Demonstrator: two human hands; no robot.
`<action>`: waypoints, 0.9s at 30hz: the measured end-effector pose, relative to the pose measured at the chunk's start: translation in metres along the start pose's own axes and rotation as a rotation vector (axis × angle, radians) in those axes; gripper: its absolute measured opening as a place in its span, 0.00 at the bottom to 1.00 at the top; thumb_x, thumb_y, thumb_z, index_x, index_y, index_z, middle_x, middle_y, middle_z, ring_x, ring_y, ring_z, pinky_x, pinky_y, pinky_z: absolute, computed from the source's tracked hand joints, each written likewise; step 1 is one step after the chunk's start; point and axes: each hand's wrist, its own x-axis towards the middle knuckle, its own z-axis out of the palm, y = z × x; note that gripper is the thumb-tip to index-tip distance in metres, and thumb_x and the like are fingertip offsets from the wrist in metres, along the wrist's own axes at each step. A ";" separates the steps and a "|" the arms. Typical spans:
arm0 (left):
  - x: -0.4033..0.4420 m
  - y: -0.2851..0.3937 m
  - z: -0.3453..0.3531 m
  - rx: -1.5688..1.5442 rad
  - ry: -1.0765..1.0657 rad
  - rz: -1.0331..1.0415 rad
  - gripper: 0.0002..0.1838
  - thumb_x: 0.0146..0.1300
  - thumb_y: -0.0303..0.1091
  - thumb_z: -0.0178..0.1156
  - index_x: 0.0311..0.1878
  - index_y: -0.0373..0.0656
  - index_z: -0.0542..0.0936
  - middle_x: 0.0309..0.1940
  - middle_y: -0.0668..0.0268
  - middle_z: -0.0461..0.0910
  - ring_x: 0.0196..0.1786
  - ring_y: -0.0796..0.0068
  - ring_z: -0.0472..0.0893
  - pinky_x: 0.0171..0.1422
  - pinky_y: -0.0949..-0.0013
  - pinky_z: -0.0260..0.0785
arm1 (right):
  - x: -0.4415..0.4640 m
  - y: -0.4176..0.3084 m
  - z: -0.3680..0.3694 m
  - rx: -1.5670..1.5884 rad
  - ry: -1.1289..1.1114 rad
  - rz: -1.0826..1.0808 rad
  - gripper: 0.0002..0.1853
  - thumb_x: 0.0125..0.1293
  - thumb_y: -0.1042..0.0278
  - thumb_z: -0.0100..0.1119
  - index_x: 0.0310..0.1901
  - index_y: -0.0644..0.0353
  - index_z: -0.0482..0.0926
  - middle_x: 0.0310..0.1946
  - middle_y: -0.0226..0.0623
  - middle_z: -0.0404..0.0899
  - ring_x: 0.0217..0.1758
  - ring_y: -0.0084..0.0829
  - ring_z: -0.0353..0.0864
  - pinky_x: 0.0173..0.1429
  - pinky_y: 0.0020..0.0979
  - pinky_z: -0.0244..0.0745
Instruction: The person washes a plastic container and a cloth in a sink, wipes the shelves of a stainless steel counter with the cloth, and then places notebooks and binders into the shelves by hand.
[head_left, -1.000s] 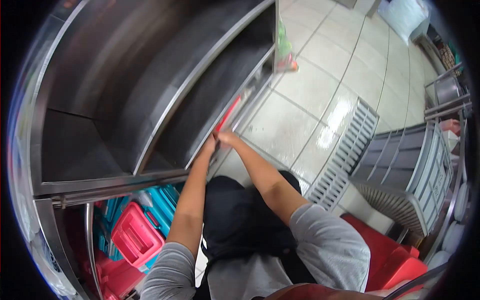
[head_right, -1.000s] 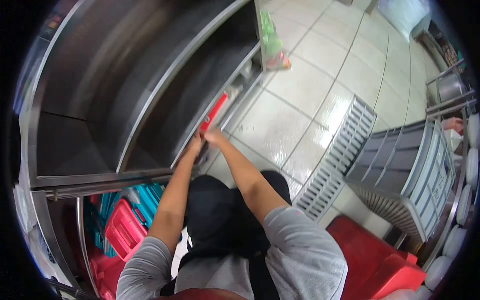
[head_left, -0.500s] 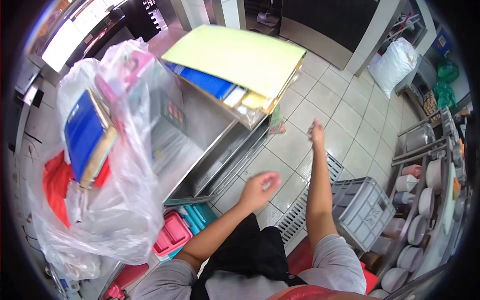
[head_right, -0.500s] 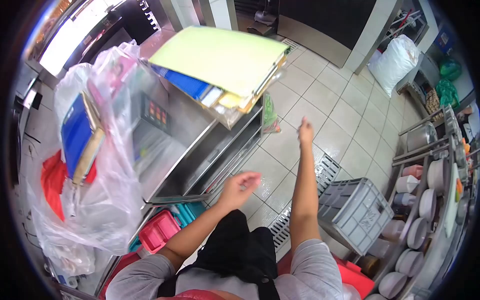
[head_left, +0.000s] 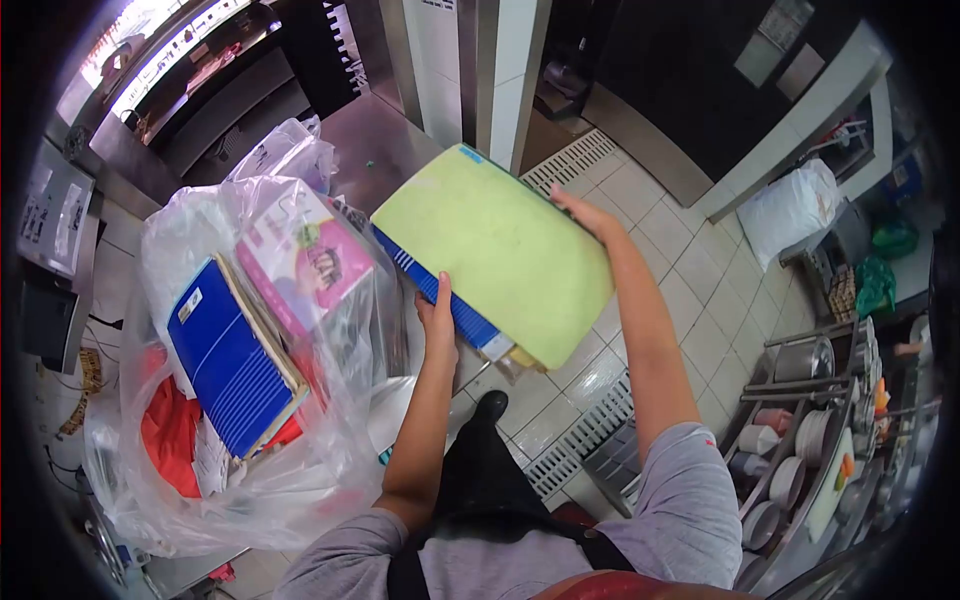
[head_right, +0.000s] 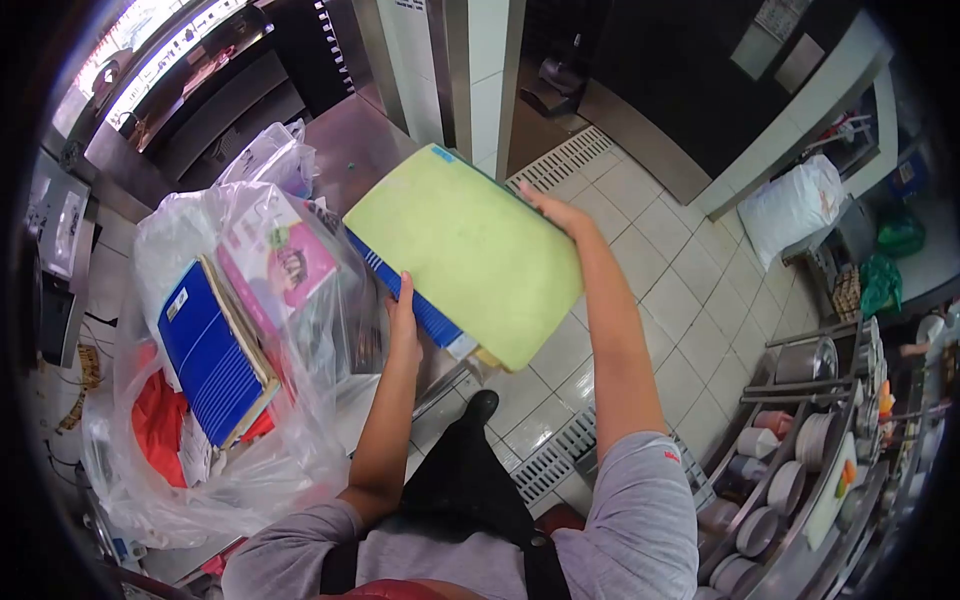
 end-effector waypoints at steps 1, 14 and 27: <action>0.000 0.005 0.008 -0.110 -0.032 0.038 0.37 0.54 0.46 0.62 0.59 0.35 0.57 0.52 0.59 0.67 0.55 0.70 0.68 0.59 0.69 0.58 | -0.008 -0.005 0.009 0.060 -0.193 -0.002 0.41 0.54 0.28 0.43 0.56 0.60 0.68 0.53 0.42 0.69 0.54 0.34 0.70 0.54 0.32 0.65; -0.030 -0.025 0.008 -0.016 -0.034 -0.034 0.38 0.51 0.35 0.64 0.61 0.39 0.52 0.54 0.57 0.62 0.56 0.66 0.67 0.57 0.65 0.62 | -0.050 0.001 0.013 -0.232 -0.095 -0.130 0.53 0.44 0.31 0.58 0.58 0.74 0.57 0.48 0.56 0.71 0.50 0.40 0.74 0.54 0.32 0.68; -0.037 -0.017 0.008 -0.104 -0.039 -0.109 0.32 0.54 0.36 0.62 0.58 0.39 0.58 0.48 0.58 0.70 0.48 0.67 0.74 0.48 0.65 0.70 | -0.093 -0.023 0.015 0.010 -0.248 -0.005 0.46 0.44 0.37 0.63 0.50 0.77 0.67 0.42 0.54 0.75 0.43 0.39 0.78 0.45 0.32 0.74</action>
